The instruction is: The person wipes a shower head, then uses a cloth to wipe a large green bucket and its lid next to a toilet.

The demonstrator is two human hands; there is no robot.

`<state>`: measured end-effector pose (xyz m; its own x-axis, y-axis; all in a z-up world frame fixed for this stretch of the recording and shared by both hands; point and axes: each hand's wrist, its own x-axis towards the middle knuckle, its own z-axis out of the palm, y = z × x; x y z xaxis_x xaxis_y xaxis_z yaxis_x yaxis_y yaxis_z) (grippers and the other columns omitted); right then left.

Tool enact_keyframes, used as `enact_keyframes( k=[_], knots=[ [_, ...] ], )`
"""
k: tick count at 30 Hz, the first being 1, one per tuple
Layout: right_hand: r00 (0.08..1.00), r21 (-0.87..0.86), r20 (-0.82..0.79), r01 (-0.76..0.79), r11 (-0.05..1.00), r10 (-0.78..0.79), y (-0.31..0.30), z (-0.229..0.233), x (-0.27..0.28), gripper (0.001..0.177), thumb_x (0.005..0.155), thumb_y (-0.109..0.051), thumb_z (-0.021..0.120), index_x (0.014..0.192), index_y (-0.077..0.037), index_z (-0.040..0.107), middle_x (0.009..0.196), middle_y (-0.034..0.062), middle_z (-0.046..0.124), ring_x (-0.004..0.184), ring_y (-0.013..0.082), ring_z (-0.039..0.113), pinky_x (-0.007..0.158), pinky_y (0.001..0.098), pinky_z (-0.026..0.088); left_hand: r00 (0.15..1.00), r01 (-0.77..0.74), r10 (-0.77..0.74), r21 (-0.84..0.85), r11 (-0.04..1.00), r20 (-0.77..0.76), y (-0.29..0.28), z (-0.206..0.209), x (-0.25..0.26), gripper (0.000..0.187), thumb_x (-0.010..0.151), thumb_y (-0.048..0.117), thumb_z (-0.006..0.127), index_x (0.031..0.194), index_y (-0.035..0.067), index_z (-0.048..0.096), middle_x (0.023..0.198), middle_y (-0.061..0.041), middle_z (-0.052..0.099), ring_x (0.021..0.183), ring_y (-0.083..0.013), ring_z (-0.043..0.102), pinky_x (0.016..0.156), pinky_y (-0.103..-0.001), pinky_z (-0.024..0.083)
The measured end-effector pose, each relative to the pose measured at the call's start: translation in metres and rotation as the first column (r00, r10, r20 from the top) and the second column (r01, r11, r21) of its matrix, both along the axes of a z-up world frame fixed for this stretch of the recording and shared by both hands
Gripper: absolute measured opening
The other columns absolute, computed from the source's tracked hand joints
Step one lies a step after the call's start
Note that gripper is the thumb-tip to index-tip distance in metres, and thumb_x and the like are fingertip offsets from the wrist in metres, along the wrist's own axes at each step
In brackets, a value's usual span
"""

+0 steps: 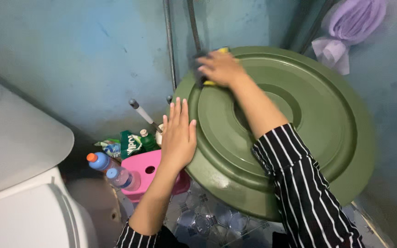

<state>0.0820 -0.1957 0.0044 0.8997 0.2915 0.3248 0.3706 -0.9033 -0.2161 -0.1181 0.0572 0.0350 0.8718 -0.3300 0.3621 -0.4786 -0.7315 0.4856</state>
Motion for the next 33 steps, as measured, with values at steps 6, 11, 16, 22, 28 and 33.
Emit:
enact_keyframes(
  k=[6, 11, 16, 22, 28, 33],
  knots=[
    [0.869, -0.12, -0.059, 0.482, 0.868, -0.491, -0.076, 0.005, -0.009, 0.069, 0.098, -0.064, 0.035, 0.154, -0.024, 0.043, 0.158, 0.0189, 0.036, 0.143, 0.0473, 0.031, 0.112, 0.0574, 0.026, 1.0, -0.02, 0.021, 0.037, 0.999, -0.024, -0.002, -0.002, 0.001, 0.06, 0.105, 0.026, 0.041, 0.16, 0.004, 0.028, 0.164, -0.022, 0.031, 0.154, -0.0386, 0.025, 0.123, -0.056, 0.016],
    [0.998, -0.135, -0.036, -0.054, 0.989, 0.049, 0.013, 0.021, -0.058, 0.075, 0.101, -0.072, 0.039, 0.158, -0.023, 0.042, 0.165, 0.02, 0.034, 0.154, 0.0434, 0.031, 0.123, 0.0577, 0.024, 1.0, -0.011, 0.011, 0.0, 1.0, -0.022, -0.001, 0.003, 0.0, 0.064, 0.106, 0.024, 0.041, 0.163, 0.005, 0.019, 0.164, -0.022, 0.034, 0.154, -0.0391, 0.027, 0.123, -0.057, 0.016],
    [0.932, -0.08, -0.059, -0.362, 0.929, 0.358, 0.051, 0.029, -0.087, 0.073, 0.099, -0.067, 0.042, 0.157, -0.023, 0.045, 0.163, 0.0198, 0.034, 0.149, 0.0432, 0.03, 0.119, 0.0573, 0.023, 0.999, -0.002, -0.003, -0.112, 0.994, -0.046, -0.001, 0.005, -0.002, 0.076, 0.103, 0.017, 0.044, 0.163, -0.001, 0.0, 0.162, -0.025, 0.034, 0.151, -0.0392, 0.03, 0.122, -0.059, 0.017],
    [0.891, -0.1, -0.22, 0.384, 0.918, -0.397, -0.081, 0.026, -0.051, 0.075, 0.094, -0.073, 0.04, 0.156, -0.031, 0.042, 0.168, 0.0076, 0.028, 0.153, 0.0334, 0.028, 0.12, 0.0577, 0.026, 0.999, -0.012, 0.011, -0.035, 0.999, -0.032, -0.001, 0.005, -0.002, 0.077, 0.101, 0.013, 0.044, 0.163, 0.003, 0.001, 0.163, -0.024, 0.034, 0.153, -0.0389, 0.029, 0.122, -0.06, 0.017],
    [0.638, -0.196, -0.271, 0.696, 0.69, -0.721, -0.161, 0.02, -0.061, 0.074, 0.098, -0.07, 0.033, 0.161, -0.031, 0.027, 0.17, 0.0068, 0.017, 0.151, 0.0431, 0.019, 0.12, 0.0636, 0.018, 0.997, -0.028, 0.022, -0.081, 0.996, -0.079, -0.003, 0.01, -0.004, 0.075, 0.103, 0.017, 0.043, 0.163, 0.004, 0.0, 0.163, -0.022, 0.035, 0.153, -0.0369, 0.029, 0.122, -0.06, 0.015],
    [0.999, -0.076, 0.044, 0.035, 0.996, -0.031, -0.07, 0.021, -0.065, 0.055, 0.102, -0.048, 0.055, 0.143, -0.013, 0.06, 0.147, 0.0224, 0.055, 0.135, 0.0423, 0.052, 0.112, 0.0538, 0.04, 0.996, -0.031, 0.022, -0.099, 0.995, -0.087, -0.005, 0.013, -0.005, 0.074, 0.104, 0.018, 0.042, 0.163, 0.005, -0.001, 0.163, -0.021, 0.036, 0.153, -0.0359, 0.031, 0.122, -0.06, 0.014]
  ],
)
